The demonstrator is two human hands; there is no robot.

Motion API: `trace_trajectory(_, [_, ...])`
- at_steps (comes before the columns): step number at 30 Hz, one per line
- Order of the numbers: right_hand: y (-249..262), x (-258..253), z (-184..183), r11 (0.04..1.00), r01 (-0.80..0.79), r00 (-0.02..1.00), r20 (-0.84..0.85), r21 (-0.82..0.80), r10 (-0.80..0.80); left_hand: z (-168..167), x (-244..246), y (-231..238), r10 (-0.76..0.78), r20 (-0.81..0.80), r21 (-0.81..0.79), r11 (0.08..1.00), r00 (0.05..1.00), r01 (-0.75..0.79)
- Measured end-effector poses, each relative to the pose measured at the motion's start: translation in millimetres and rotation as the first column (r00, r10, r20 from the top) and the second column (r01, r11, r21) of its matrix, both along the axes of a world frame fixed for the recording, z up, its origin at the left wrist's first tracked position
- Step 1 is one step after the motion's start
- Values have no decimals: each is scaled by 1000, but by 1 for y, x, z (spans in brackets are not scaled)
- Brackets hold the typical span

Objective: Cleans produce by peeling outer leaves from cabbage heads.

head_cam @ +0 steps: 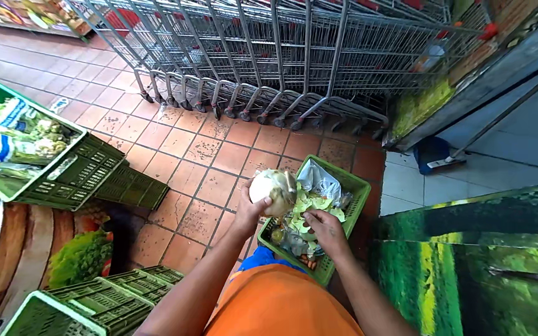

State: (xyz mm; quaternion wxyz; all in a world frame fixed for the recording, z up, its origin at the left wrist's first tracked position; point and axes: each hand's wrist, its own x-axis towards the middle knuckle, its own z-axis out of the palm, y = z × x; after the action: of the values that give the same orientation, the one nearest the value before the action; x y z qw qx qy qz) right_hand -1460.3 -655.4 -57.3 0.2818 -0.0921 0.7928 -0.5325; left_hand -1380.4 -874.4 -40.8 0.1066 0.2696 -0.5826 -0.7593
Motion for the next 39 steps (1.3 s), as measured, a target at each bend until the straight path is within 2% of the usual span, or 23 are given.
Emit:
trace_trajectory(1, [4, 2, 7, 999, 14, 1000, -8, -42, -14, 9, 5, -1, -52, 12, -139, 989, 999, 53])
trace_trajectory(3, [13, 3, 19, 995, 20, 994, -104, -98, -30, 22, 14, -8, -155, 51, -384, 909, 987, 162])
trace_trajectory(7, [27, -6, 50, 996, -55, 911, -413, -70, 21, 30, 24, -16, -309, 21, -654, 715, 951, 247])
trace_trajectory(9, [27, -9, 65, 990, -142, 797, -594, -11, 108, 35, 26, -17, -368, 26, -722, 637, 929, 272])
trace_trajectory(12, [15, -10, 86, 946, -303, 559, -782, 117, 276, 45, 29, -17, -446, 104, -783, 514, 889, 350])
trace_trajectory(15, [-2, -12, 100, 861, -422, 380, -807, 284, 452, 51, 28, -16, -528, 153, -842, 372, 835, 390])
trace_trajectory(18, [-9, -12, 107, 788, -474, 318, -758, 393, 570, 57, 28, -15, -566, 182, -883, 265, 804, 386])
trace_trajectory(24, [-14, -4, 101, 774, -497, 375, -708, 391, 598, 59, 29, -18, -589, 240, -901, 161, 772, 403])
trace_trajectory(30, [-19, 0, 90, 792, -497, 446, -678, 356, 585, 60, 26, -20, -605, 298, -887, 109, 738, 448])
trace_trajectory(36, [-18, -17, 84, 824, -502, 535, -654, 263, 535, 58, 28, -20, -656, 287, -861, 143, 698, 488])
trace_trajectory(39, [-17, -40, 93, 825, -526, 665, -504, 206, 551, 57, 31, -24, -697, 232, -858, 182, 678, 480])
